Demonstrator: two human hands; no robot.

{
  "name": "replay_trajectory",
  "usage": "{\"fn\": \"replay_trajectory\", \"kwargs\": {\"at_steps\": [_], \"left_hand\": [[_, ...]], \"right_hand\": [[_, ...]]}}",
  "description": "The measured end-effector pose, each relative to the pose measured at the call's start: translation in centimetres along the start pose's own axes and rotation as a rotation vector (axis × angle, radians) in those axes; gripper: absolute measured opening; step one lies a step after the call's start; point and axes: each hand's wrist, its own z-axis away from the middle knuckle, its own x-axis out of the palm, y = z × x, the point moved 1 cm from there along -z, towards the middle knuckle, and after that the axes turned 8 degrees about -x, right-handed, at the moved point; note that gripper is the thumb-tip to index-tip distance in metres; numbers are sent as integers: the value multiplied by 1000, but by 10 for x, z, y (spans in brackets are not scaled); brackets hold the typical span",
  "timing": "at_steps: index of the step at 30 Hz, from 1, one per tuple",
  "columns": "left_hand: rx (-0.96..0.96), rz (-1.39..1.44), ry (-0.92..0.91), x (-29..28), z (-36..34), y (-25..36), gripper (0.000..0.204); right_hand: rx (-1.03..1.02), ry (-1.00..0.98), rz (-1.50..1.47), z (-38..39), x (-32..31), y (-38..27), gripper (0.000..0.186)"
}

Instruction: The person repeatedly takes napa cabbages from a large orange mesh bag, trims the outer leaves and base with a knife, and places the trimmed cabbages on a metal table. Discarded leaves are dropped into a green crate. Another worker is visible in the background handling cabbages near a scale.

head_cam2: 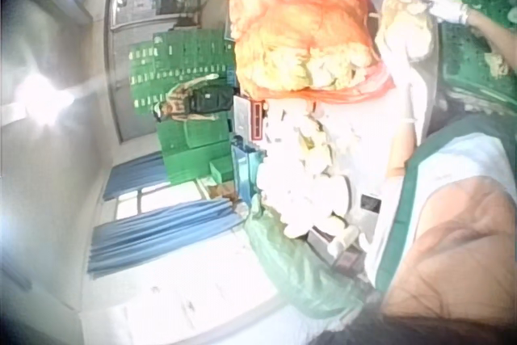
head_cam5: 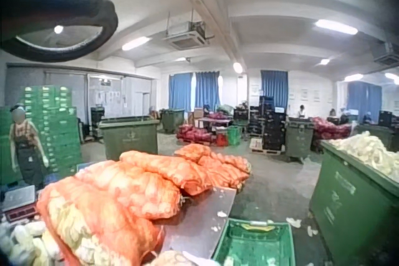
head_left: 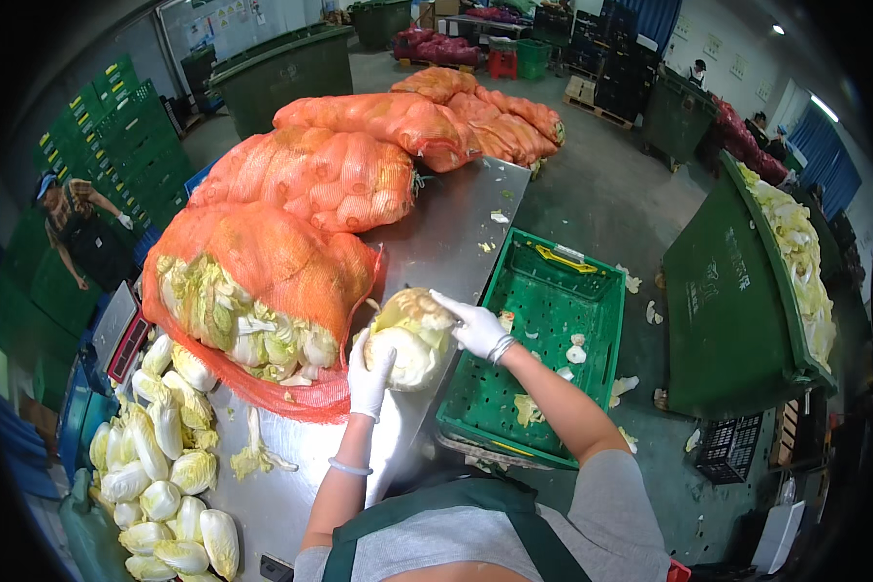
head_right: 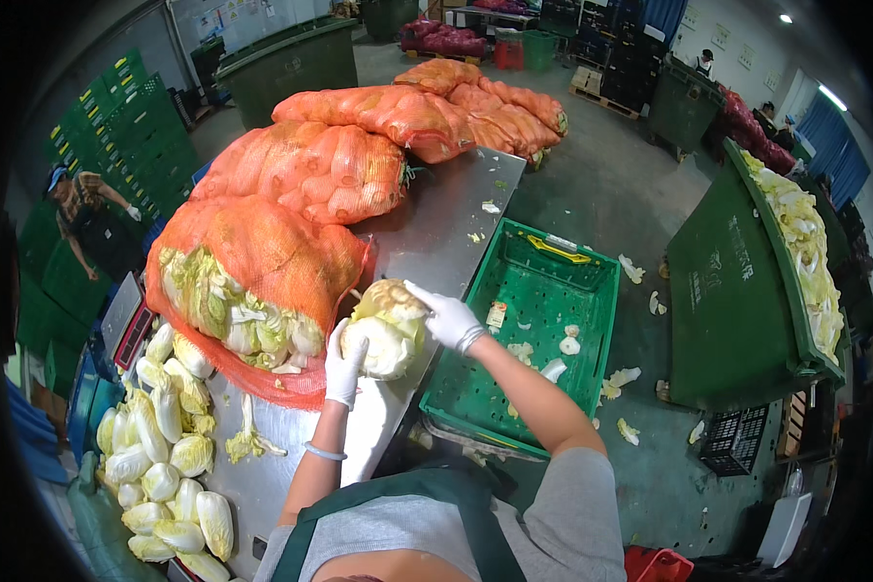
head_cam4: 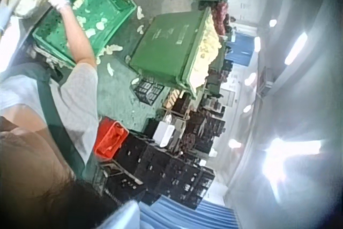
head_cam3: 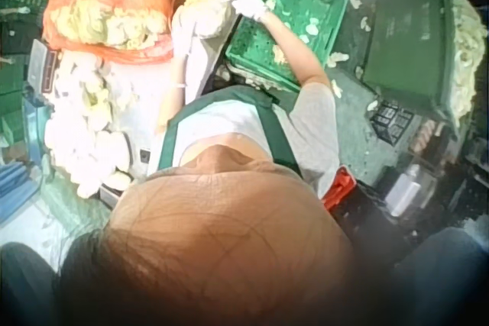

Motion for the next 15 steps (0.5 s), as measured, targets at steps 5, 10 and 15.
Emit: {"fn": "replay_trajectory", "kwargs": {"at_steps": [5, 10, 15], "left_hand": [[-182, 260, 64, -62, 2, -27, 53], [-348, 1056, -120, -124, 31, -68, 67], [-205, 1091, -54, -74, 63, -73, 78]], "right_hand": [[332, 167, -373, 20, -40, 35, 73], [311, 440, -538, 86, -91, 141, 70], [626, 675, -375, 138, -85, 215, 50]]}}
